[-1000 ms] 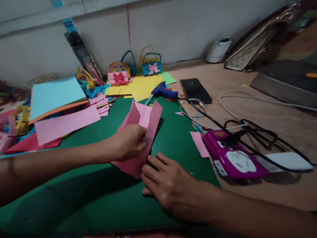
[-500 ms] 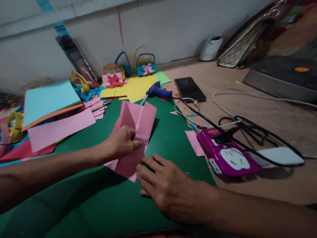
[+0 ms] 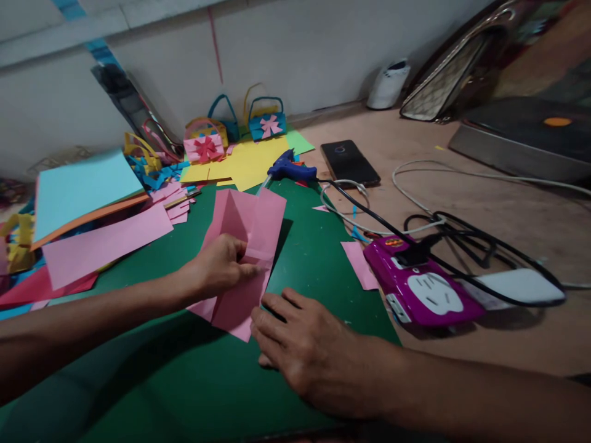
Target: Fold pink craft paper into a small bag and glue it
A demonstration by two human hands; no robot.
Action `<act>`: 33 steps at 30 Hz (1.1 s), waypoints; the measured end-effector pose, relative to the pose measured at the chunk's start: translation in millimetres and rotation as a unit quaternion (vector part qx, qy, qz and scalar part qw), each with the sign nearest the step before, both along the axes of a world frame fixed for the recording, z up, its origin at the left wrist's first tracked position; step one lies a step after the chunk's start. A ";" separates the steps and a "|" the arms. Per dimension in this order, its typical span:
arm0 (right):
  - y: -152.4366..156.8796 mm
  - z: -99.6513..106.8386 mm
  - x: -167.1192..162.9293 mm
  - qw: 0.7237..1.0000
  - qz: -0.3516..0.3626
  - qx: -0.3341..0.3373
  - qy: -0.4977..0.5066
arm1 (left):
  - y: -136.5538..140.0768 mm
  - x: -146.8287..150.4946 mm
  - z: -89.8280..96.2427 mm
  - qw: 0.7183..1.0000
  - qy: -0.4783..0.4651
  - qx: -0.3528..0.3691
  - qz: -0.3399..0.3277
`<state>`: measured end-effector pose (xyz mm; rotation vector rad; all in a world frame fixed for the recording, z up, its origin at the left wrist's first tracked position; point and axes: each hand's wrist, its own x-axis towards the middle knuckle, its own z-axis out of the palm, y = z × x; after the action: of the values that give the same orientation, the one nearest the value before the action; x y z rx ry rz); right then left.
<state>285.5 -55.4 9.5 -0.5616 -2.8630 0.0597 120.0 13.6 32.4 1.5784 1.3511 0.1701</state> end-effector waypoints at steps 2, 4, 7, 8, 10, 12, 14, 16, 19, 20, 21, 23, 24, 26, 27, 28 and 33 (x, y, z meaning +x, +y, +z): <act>0.2 -0.6 -0.2 1.000 -0.006 -0.003 0.002 | 1.9 0.7 2.8 1.000 0.011 -0.005 -0.011; 0.1 -1.4 -0.4 1.000 -0.009 -0.003 0.004 | 2.8 -0.3 5.0 0.999 0.022 -0.003 -0.034; -0.7 -3.2 -0.5 1.000 -0.017 0.011 0.009 | 3.3 -5.2 6.5 0.997 0.025 0.022 -0.070; -0.8 -3.7 -0.4 1.000 -0.023 0.015 0.010 | 3.5 -7.4 6.6 0.996 0.026 0.035 -0.081; -0.7 -4.1 -0.4 0.999 -0.043 0.019 0.011 | 4.3 -11.6 6.4 0.992 0.032 0.062 -0.101; 0.0 -4.1 -0.5 0.997 -0.074 0.010 0.008 | 5.1 -14.7 5.5 0.988 0.039 0.083 -0.122; 1.1 -3.9 -1.0 0.993 -0.118 -0.008 0.003 | 5.5 -16.1 4.3 0.984 0.037 0.096 -0.143; 2.1 -4.0 -1.8 0.987 -0.162 -0.022 0.003 | 5.0 -16.1 2.9 0.981 0.033 0.105 -0.158; 3.0 -4.7 -2.9 0.977 -0.213 -0.014 0.010 | 3.6 -14.9 1.5 0.977 0.043 0.124 -0.165; 3.3 -4.9 -3.2 0.975 -0.224 -0.008 0.010 | 3.3 -14.4 1.1 0.976 0.050 0.134 -0.165; 3.7 -5.0 -3.3 0.972 -0.234 -0.002 0.008 | 3.2 -13.9 1.0 0.975 0.056 0.144 -0.162; 4.7 -4.9 -3.1 0.970 -0.244 0.008 0.004 | 3.8 -12.8 1.1 0.975 0.065 0.154 -0.148; 5.3 -4.7 -2.9 0.970 -0.245 0.010 0.002 | 4.4 -12.2 1.4 0.977 0.070 0.148 -0.139; 6.8 -4.2 -2.2 0.970 -0.242 0.014 -0.001 | 6.0 -11.2 2.3 0.982 0.075 0.118 -0.123; 7.5 -4.1 -1.9 0.970 -0.242 0.016 -0.002 | 6.9 -10.9 2.8 0.985 0.076 0.100 -0.116; 8.1 -4.0 -1.6 0.970 -0.241 0.019 -0.003 | 7.6 -10.5 3.1 0.987 0.075 0.084 -0.112; 8.5 -4.6 -1.0 0.969 -0.244 0.030 -0.002 | 7.5 -9.5 2.1 0.993 0.041 0.058 -0.092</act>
<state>284.5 -47.0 4.9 -1.2297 -2.6328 -0.1074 110.5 21.0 34.5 1.8149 1.2701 0.0723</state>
